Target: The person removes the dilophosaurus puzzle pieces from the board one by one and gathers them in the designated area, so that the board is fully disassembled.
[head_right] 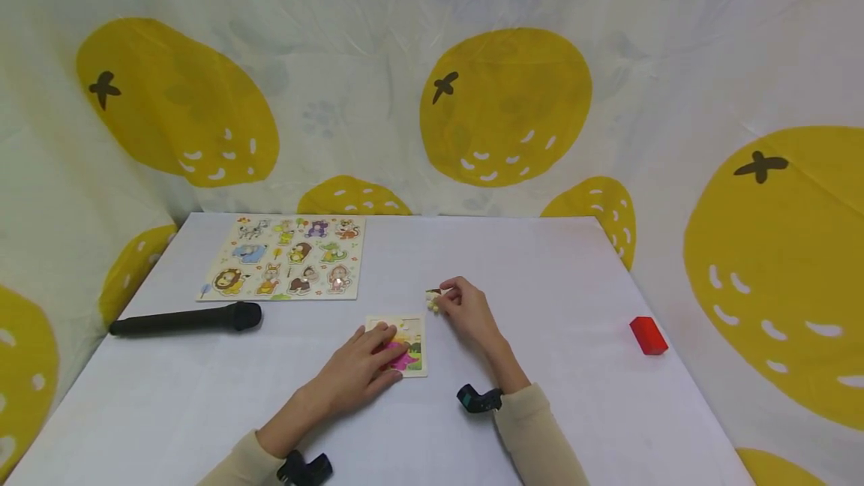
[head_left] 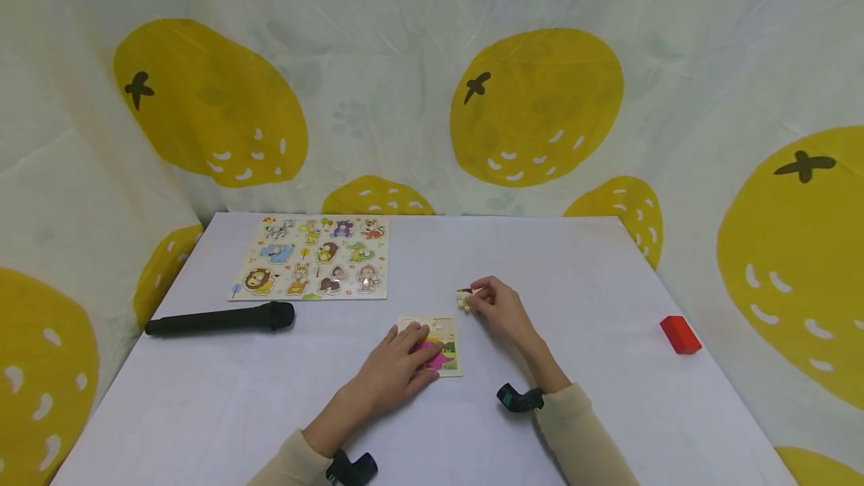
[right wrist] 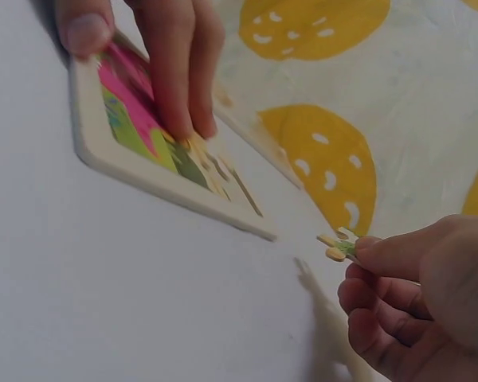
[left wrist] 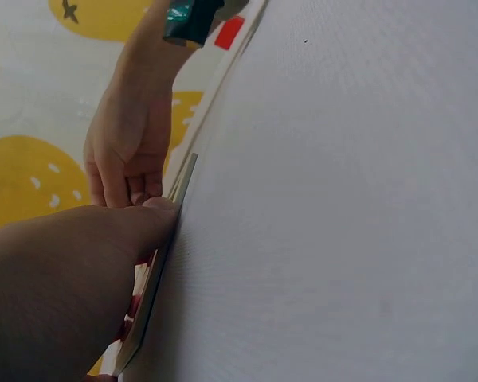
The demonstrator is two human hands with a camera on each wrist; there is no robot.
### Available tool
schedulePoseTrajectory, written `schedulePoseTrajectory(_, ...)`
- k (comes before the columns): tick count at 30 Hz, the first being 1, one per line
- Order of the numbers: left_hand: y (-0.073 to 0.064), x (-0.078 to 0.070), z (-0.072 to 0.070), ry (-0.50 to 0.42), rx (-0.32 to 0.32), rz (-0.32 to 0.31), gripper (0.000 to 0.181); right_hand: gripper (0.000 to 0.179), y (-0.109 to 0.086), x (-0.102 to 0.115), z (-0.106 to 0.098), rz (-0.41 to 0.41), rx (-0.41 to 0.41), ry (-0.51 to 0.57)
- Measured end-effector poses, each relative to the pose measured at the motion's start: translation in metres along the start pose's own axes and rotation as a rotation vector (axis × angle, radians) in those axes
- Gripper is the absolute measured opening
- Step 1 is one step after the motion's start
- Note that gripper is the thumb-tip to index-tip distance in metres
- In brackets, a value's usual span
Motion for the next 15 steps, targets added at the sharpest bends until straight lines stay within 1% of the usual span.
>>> schedulePoseTrajectory(4,0.0,0.0,0.0,-0.002,-0.001,0.001,0.049,0.027,0.008,-0.009,-0.009,0.039,-0.032,0.021)
schedulePoseTrajectory(8,0.0,0.0,-0.001,-0.002,0.015,-0.007,0.049,0.026,0.014,-0.017,-0.019,0.068,-0.06,0.032)
schedulePoseTrajectory(15,0.0,-0.002,-0.004,-0.007,0.023,-0.014,0.05,0.028,0.026,-0.033,-0.037,0.103,-0.122,-0.011)
Point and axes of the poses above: each hand's wrist, its own y-axis towards the middle knuckle, its own z-axis out of the palm, x = y × z, the point moved 3 cm from there along y, towards the middle knuckle, and after that the axes turned 4 degrees about -y, right-handed, at the moved point
